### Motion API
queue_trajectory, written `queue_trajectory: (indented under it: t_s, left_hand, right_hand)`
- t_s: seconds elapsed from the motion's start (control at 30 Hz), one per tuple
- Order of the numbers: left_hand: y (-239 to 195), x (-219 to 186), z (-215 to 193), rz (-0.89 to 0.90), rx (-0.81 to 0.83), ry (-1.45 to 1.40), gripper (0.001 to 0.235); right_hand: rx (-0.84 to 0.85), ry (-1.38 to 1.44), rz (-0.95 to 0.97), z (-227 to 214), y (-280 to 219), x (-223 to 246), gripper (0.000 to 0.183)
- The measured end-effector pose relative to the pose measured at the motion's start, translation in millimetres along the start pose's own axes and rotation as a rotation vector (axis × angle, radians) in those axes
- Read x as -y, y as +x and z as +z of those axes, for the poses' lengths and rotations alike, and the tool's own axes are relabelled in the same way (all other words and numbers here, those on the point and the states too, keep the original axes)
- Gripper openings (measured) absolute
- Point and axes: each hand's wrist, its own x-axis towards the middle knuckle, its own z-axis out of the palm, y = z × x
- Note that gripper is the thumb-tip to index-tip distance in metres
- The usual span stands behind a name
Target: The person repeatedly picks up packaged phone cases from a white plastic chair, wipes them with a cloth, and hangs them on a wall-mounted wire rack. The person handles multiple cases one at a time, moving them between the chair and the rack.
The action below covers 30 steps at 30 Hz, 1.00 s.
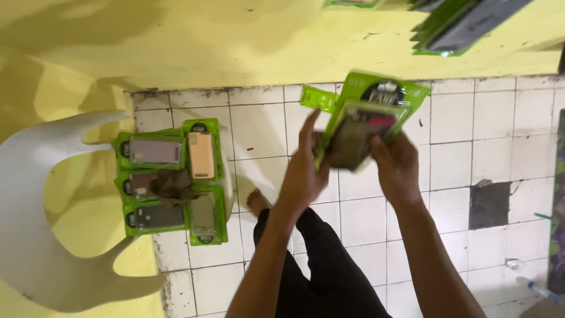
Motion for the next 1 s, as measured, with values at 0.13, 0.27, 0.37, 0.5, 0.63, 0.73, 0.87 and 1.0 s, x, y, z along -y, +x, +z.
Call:
queue_trajectory:
  t_s: [0.13, 0.27, 0.37, 0.5, 0.63, 0.73, 0.87, 1.0]
  left_hand:
    - [65, -3, 19, 0.277, -0.115, 0.201, 0.080]
    - [121, -15, 21, 0.405, -0.145, 0.289, 0.079]
    - [152, -15, 22, 0.363, -0.154, 0.343, 0.083]
    - [171, -2, 24, 0.463, -0.203, 0.364, 0.084]
    - [197, -3, 25, 0.423, -0.227, 0.394, 0.084]
    - [205, -5, 28, 0.333, -0.239, 0.429, 0.081]
    - [203, -1, 32, 0.378, -0.301, 0.498, 0.093]
    - [157, 43, 38, 0.325, -0.406, 0.509, 0.086]
  right_hand:
    - [-0.015, -0.119, -0.275, -2, 59, 23, 0.026]
    - [-0.034, -0.086, -0.379, 15, 119, 61, 0.023]
    - [-0.008, -0.069, -0.459, 17, 148, 73, 0.022]
    - [0.031, -0.071, -0.472, 12, 177, 64, 0.016]
    - [0.031, -0.065, -0.436, 14, 213, 60, 0.016]
    - [-0.064, -0.312, -0.414, 16, 230, 51, 0.020]
    - [-0.176, -0.553, -0.411, 15, 233, 22, 0.037]
    - [-0.186, -0.571, -0.438, 9, 187, -50, 0.075]
